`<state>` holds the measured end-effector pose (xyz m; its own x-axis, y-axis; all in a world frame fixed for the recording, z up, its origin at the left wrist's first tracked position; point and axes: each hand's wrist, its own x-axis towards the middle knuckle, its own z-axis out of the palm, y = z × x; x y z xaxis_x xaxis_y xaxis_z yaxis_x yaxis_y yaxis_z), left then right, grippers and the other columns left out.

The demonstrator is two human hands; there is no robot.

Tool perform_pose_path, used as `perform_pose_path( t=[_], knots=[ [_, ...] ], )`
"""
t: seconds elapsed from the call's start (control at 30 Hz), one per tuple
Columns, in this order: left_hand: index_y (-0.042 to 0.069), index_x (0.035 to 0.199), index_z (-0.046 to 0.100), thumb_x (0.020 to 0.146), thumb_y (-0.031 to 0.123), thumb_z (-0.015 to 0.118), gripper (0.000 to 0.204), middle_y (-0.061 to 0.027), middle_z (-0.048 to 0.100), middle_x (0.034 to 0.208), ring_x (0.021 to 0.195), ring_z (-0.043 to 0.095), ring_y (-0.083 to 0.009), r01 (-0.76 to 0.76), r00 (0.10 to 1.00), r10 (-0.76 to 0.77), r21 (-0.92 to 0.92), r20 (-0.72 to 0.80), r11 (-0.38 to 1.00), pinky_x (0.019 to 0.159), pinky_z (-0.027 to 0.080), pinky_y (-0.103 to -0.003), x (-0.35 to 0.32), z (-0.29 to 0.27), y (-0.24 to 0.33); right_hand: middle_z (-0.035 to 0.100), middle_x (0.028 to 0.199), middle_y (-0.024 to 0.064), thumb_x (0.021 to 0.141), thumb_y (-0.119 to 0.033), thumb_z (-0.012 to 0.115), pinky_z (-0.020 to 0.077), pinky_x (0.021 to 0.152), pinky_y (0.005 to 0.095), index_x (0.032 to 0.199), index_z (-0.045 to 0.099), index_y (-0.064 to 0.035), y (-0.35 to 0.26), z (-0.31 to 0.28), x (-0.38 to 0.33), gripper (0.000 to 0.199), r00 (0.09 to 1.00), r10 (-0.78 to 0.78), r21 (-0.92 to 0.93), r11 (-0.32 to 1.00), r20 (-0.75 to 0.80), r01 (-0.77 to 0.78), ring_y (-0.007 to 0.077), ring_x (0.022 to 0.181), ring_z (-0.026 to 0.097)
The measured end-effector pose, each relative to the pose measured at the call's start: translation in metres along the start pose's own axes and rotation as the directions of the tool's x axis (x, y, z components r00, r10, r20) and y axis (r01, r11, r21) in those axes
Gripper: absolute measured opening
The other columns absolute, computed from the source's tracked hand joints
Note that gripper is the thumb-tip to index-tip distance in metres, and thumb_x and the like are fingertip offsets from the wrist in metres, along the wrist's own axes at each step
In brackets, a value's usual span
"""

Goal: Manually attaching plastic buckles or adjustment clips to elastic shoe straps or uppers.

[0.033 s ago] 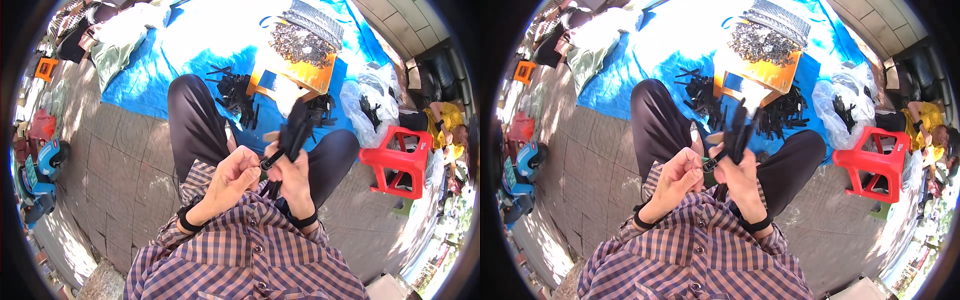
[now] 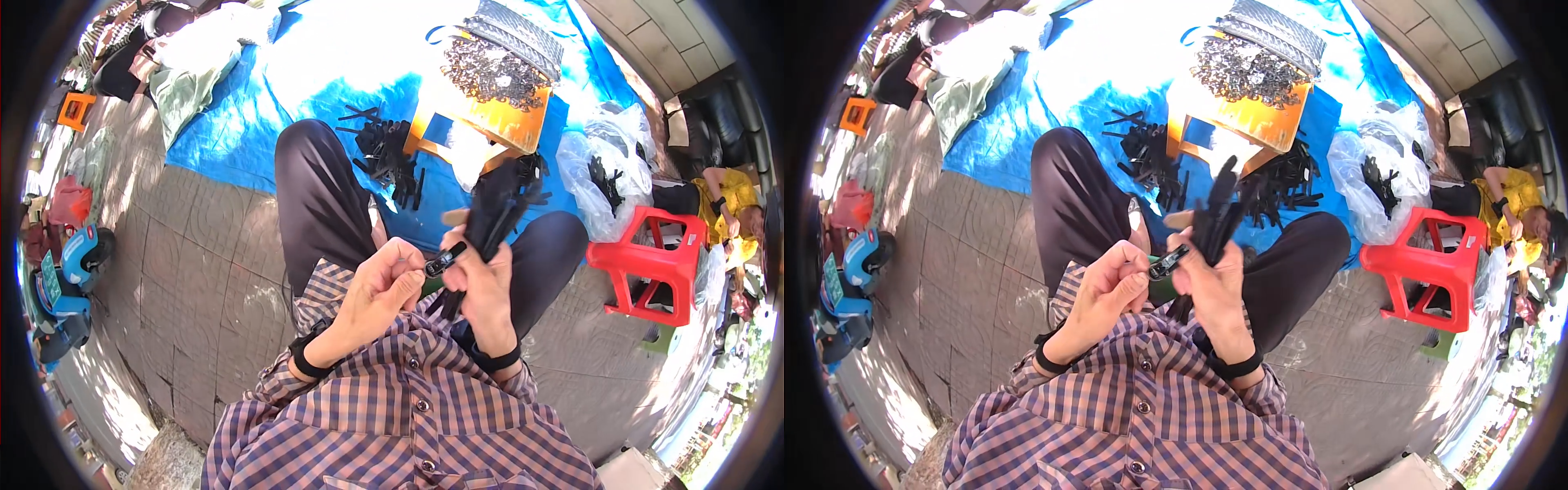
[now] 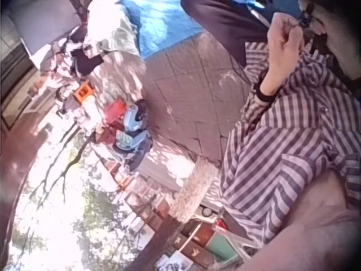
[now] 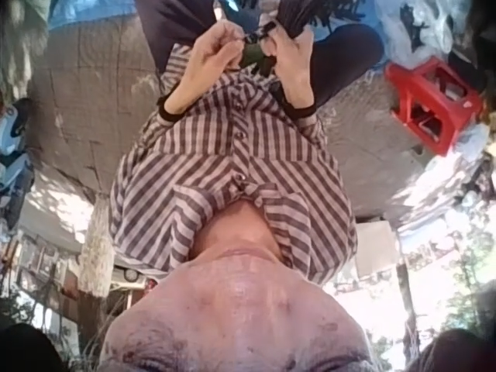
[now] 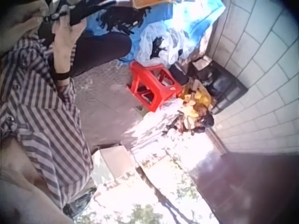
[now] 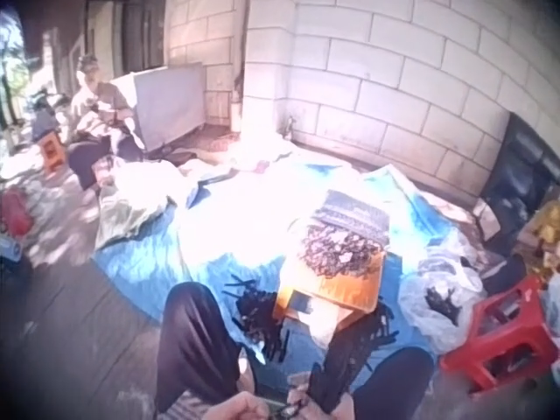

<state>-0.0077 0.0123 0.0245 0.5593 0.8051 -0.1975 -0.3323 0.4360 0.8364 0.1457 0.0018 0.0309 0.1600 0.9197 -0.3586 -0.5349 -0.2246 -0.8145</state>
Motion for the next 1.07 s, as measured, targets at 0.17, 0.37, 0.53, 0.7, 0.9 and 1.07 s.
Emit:
perform_pose_path(
  t=[0.17,0.37,0.53,0.7,0.9,1.07],
  knots=[
    [0.001,0.100,0.055,0.096,0.016,0.043,0.019,0.0059,0.038,0.058,0.050,0.033,-0.0014,0.078,0.994,-0.086,0.120,0.068,0.990,0.046,0.027,-0.017,0.000,0.002,-0.001,0.055,0.068,-0.0002,0.082,-0.010,0.066,0.0302,0.040,0.0174,0.094,0.058,-0.0040,-0.002,-0.004,0.008,0.016,0.992,-0.122,-0.011,0.993,-0.014,0.122,0.0027,0.045,0.041],
    [0.003,0.091,0.053,0.096,0.023,0.043,0.024,0.0060,0.038,0.061,0.050,0.031,-0.0021,0.146,0.981,-0.140,-0.035,0.131,0.989,0.045,0.024,-0.018,-0.010,0.007,-0.001,0.056,0.066,0.0009,0.081,-0.012,0.067,0.0287,0.038,0.0173,0.094,0.059,-0.0046,-0.003,-0.006,0.015,0.017,0.998,-0.066,-0.038,0.997,-0.007,0.066,0.0023,0.045,0.041],
    [0.004,0.087,0.052,0.096,0.023,0.044,0.022,0.0055,0.040,0.065,0.051,0.031,-0.0020,0.001,0.999,-0.007,0.185,0.035,0.983,0.047,0.025,-0.018,-0.011,0.006,-0.008,0.055,0.066,-0.0017,0.083,-0.014,0.066,0.0285,0.037,0.0160,0.096,0.061,-0.0042,-0.006,0.002,0.021,0.017,0.992,-0.121,-0.275,0.953,0.038,0.126,0.0011,0.045,0.041],
    [0.002,0.092,0.054,0.096,0.019,0.044,0.020,0.0062,0.038,0.063,0.052,0.029,-0.0014,-0.018,0.999,0.014,0.093,0.041,0.995,0.048,0.023,-0.017,-0.009,0.001,-0.005,0.049,0.060,-0.0028,0.085,-0.021,0.064,0.0283,0.037,0.0176,0.099,0.060,-0.0014,-0.007,0.003,0.017,0.024,0.999,-0.014,-0.115,0.993,0.049,0.019,0.0022,0.041,0.039],
    [0.001,0.096,0.055,0.096,0.017,0.043,0.019,0.0067,0.037,0.060,0.051,0.028,-0.0008,-0.062,0.998,0.063,0.058,-0.012,0.996,0.047,0.022,-0.017,-0.006,0.003,-0.002,0.050,0.059,-0.0003,0.088,-0.025,0.061,0.0297,0.039,0.0190,0.102,0.057,0.0016,-0.004,0.003,0.008,0.030,0.985,0.064,-0.105,0.993,0.160,-0.048,0.0033,0.041,0.039],
    [0.002,0.102,0.055,0.096,0.017,0.044,0.020,0.0046,0.044,0.062,0.050,0.031,-0.0006,-0.005,0.999,0.007,0.065,-0.040,0.998,0.046,0.024,-0.017,-0.006,0.004,-0.005,0.049,0.065,0.0005,0.089,-0.016,0.058,0.0320,0.039,0.0204,0.111,0.051,-0.0009,0.005,-0.003,0.012,0.028,0.993,-0.049,-0.151,0.986,0.110,0.065,0.0042,0.042,0.039]
  ],
)
